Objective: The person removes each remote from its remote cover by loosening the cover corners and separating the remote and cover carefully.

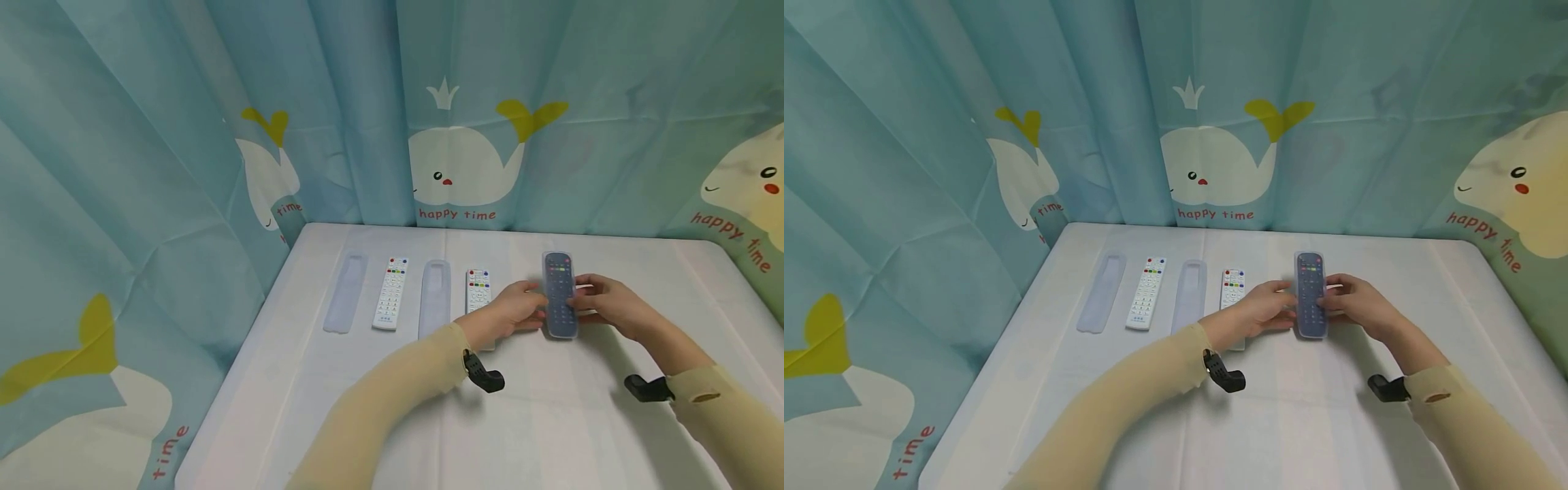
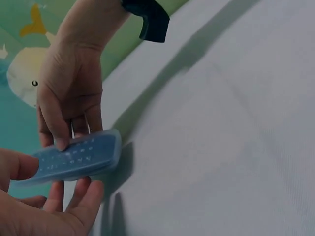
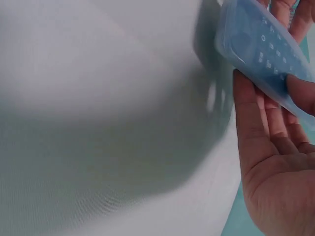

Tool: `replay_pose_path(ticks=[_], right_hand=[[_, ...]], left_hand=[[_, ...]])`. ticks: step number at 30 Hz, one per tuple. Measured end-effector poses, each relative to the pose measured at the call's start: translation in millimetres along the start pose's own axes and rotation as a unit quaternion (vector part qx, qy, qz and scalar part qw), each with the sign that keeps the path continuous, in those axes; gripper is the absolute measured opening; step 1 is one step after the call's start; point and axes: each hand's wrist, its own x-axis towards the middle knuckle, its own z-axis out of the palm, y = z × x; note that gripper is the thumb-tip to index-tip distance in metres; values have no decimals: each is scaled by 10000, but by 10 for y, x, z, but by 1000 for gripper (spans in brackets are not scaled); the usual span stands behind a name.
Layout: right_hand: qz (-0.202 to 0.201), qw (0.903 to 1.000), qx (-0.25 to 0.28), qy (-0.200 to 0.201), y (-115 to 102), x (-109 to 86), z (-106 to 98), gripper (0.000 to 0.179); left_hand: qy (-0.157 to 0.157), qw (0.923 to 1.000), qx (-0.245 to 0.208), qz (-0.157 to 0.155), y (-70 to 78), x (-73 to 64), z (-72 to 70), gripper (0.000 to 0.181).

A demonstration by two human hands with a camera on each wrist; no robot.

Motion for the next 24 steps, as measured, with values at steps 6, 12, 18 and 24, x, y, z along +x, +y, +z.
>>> replay_pose_path(ticks=[6,12,18,24], right_hand=[[-376,9991,130,176,-47,20,115,65],[-640,9970,286,332,-81,31,195,57],[-1017,9929,330,511,-126,13,227,42],[-1228,9893,448,647,-153,-7,220,34]], left_hand=[[198,9985,434,258,38,-13,-66,43],[617,9954,531,506,69,-9,-95,29],[757,9912,605,900,94,-5,-116,25],[731,9861,783,1270,107,0,-134,25]])
